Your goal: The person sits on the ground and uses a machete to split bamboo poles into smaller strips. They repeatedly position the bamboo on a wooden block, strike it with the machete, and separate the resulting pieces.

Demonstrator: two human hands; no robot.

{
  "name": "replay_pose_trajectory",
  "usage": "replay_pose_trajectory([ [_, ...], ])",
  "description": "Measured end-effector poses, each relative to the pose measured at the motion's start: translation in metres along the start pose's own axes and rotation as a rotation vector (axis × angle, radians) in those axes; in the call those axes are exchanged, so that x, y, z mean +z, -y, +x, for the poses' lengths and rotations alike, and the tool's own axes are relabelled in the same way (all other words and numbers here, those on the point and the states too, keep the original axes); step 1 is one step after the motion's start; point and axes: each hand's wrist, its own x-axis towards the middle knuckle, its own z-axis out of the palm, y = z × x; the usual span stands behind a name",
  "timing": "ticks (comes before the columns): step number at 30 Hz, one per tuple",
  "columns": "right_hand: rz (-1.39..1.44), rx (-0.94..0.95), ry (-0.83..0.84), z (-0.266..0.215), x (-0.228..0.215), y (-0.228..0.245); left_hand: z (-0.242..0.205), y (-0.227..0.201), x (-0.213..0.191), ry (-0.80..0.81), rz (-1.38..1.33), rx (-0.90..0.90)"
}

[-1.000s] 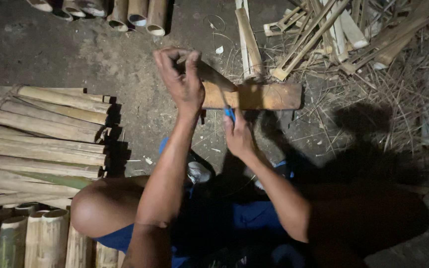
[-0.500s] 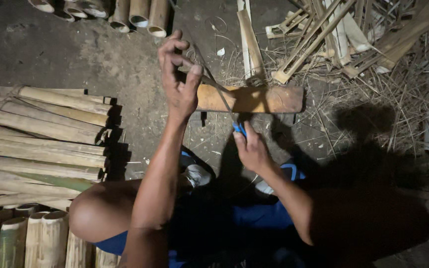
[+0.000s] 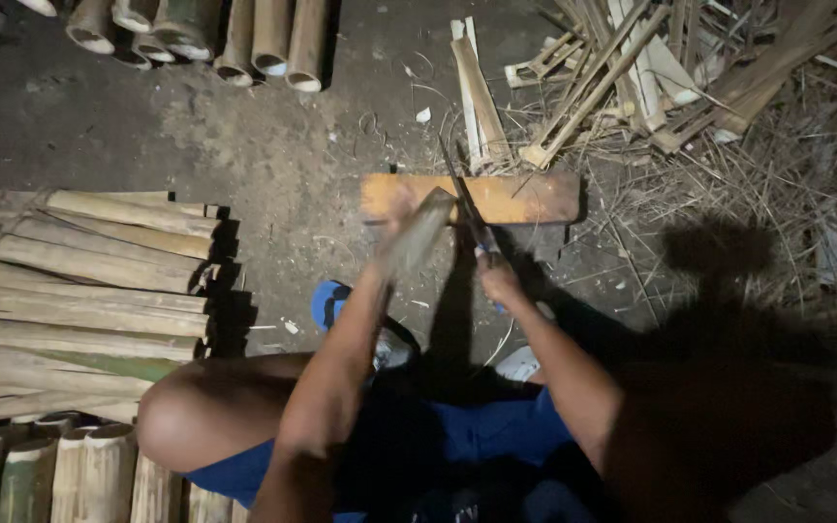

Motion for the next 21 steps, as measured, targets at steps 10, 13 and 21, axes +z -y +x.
replay_pose_trajectory([
  [10,0.305,0.292,0.181,-0.035,-0.029,0.033,0.072,0.014,-0.029,-0.257,0.233,0.224],
  [13,0.442,0.315,0.227,-0.043,-0.035,0.047,0.087,0.005,-0.023,-0.151,0.404,0.570],
  [21,0.089,0.043,0.055,-0.062,-0.061,0.108,0.063,-0.069,0.010,-0.665,0.774,0.341],
])
